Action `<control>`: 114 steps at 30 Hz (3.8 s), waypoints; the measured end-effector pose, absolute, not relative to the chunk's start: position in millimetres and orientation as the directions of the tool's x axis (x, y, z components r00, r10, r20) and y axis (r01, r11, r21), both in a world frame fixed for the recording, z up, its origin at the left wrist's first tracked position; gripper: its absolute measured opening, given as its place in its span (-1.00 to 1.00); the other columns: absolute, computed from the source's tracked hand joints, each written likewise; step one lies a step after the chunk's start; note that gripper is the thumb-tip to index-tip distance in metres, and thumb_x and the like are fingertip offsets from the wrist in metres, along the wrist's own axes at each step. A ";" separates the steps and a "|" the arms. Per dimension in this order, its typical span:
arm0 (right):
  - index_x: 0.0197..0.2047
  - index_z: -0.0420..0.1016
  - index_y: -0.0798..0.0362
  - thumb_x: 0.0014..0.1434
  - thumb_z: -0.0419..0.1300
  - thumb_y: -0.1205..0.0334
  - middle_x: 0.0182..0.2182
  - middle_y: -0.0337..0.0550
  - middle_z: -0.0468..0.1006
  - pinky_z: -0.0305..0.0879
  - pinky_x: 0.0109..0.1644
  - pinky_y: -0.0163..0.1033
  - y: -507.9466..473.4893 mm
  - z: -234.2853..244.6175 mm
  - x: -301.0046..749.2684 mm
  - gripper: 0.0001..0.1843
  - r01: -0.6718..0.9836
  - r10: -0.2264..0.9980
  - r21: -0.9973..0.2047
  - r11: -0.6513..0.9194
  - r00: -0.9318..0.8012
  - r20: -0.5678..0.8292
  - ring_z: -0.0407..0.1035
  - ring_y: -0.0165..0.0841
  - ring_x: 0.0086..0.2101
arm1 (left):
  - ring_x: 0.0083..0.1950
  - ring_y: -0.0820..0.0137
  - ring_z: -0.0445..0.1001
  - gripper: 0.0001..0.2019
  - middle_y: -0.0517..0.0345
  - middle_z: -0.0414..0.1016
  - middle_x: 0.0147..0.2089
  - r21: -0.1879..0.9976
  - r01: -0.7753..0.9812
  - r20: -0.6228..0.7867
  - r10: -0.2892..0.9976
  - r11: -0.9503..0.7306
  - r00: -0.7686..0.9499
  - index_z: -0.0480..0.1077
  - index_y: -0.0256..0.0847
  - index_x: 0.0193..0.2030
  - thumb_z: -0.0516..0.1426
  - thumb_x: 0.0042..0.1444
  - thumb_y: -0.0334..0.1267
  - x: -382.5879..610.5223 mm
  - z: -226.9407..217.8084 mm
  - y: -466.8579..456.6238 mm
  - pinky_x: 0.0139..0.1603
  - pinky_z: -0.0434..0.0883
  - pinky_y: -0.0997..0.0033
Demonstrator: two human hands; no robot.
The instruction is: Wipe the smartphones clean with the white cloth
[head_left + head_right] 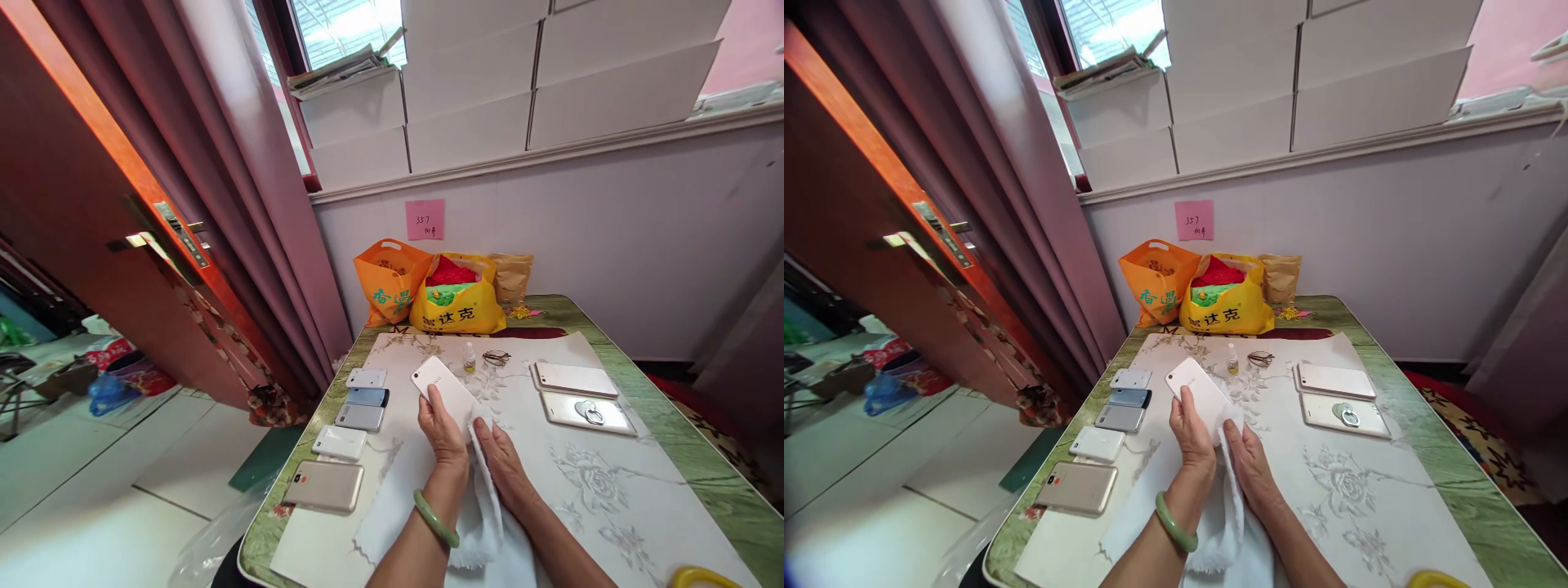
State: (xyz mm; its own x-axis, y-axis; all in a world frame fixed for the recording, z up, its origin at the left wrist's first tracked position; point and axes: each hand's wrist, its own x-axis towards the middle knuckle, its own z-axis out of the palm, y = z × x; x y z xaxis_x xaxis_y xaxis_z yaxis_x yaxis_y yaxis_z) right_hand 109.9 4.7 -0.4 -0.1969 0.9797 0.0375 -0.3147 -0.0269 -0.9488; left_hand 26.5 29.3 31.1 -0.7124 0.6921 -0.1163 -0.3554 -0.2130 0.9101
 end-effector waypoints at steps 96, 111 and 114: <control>-0.27 0.52 0.12 0.12 0.22 -0.23 -0.43 -0.19 0.53 0.28 -0.29 -0.28 6.2 -3.9 113.3 -0.49 -0.169 0.984 -0.985 0.026 -0.167 0.054 0.33 -0.33 -0.42 | -0.44 0.47 0.38 -0.57 0.21 0.45 -0.43 0.956 -0.231 -0.009 0.770 -0.180 -0.638 0.37 -0.22 -0.32 0.13 0.09 0.17 3.1 34.0 21.8 -0.40 0.33 0.50; -0.24 0.51 0.09 0.07 0.27 -0.20 -0.43 -0.23 0.53 0.29 -0.35 -0.30 23.3 -8.4 131.9 -0.52 -0.214 0.997 -0.977 0.015 -0.070 0.030 0.34 -0.35 -0.43 | -0.46 0.43 0.32 -0.51 0.11 0.41 -0.51 0.929 0.192 -0.362 0.881 0.316 0.306 0.46 -0.33 -0.44 0.19 0.02 0.18 -67.5 61.0 -19.0 -0.44 0.22 0.46; -0.27 0.53 0.10 0.11 0.26 -0.13 -0.43 -0.23 0.50 0.27 -0.32 -0.31 22.7 -9.6 132.0 -0.58 -0.104 0.979 -0.986 0.129 -0.143 0.143 0.31 -0.35 -0.41 | -0.42 0.46 0.27 -0.63 0.22 0.38 -0.47 0.904 0.365 -0.339 0.894 0.223 0.293 0.46 -0.29 -0.39 0.28 -0.07 0.05 -60.8 62.4 -10.0 -0.42 0.16 0.49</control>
State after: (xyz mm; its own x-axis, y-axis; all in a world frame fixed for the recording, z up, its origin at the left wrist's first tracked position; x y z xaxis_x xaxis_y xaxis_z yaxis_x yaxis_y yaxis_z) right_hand 132.0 22.7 -9.6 -0.1427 0.9794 0.1427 -0.1037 0.1286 -0.9863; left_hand -60.8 -10.0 62.4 0.2932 0.8939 -0.3390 0.3651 0.2230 0.9039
